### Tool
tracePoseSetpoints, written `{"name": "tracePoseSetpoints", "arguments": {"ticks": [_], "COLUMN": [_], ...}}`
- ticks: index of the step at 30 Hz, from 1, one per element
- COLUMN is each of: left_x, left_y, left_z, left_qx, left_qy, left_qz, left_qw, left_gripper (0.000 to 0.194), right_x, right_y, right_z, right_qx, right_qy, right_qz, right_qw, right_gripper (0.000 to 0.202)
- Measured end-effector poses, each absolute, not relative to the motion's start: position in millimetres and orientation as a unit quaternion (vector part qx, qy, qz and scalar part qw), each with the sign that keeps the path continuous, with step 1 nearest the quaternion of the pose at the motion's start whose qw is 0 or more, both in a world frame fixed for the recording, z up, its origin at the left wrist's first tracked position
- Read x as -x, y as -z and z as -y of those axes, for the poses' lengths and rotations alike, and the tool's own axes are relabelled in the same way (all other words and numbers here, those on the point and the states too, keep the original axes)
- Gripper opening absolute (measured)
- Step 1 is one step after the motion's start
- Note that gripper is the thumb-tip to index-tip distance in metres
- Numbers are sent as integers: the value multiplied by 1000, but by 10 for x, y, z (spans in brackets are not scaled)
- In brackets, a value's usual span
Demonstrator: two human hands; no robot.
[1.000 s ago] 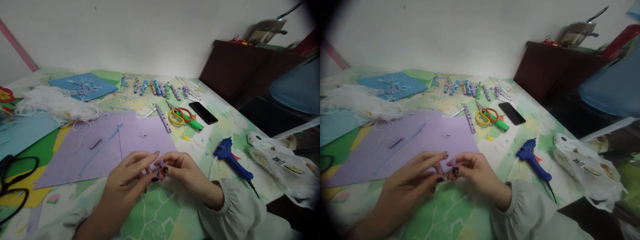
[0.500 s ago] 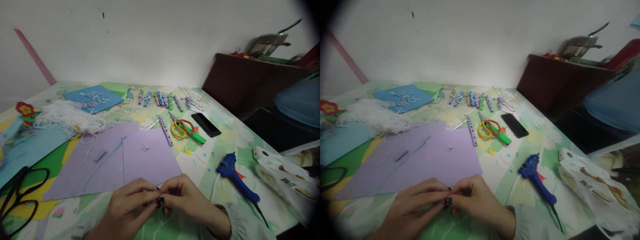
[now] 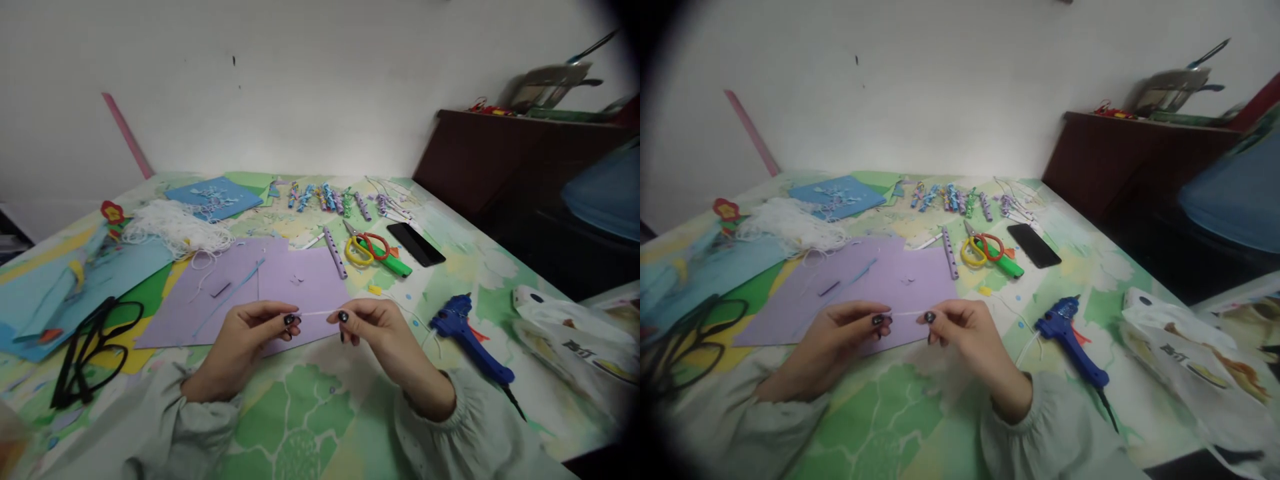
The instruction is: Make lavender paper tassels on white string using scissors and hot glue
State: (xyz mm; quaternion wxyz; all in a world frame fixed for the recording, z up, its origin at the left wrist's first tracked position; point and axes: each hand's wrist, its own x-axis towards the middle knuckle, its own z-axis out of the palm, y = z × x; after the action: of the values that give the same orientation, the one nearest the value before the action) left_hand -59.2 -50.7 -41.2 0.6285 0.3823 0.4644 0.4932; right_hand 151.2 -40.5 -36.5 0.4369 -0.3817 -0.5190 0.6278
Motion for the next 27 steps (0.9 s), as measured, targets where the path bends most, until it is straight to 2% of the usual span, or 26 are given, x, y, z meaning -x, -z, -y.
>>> {"name": "tracePoseSetpoints", "arguments": {"ticks": [6,13,21,27], "left_x": [583,593,594,612], "left_y": [395,525,538,544], "left_z": [503,435,445,442], "left_qx": [-327,-289,-281,-305], "left_qy": [-500,-504,-489,-509], "left_qz": [-460,-482,-471,-451], "left_qw": [657,656,678,666], "left_gripper": [14,6,11,25], "right_x": [-1617,-1634,-1649,-1657], "right_y": [385,380,381,426], "right_z": [331,295,300,260], "right_qx": [385,348,338,356], "right_qy": [-597,-613,-604,-573], "right_qz": [493,443,416,421], "right_qw": [502,554,590,607], "right_gripper": [26,32,34,31]}}
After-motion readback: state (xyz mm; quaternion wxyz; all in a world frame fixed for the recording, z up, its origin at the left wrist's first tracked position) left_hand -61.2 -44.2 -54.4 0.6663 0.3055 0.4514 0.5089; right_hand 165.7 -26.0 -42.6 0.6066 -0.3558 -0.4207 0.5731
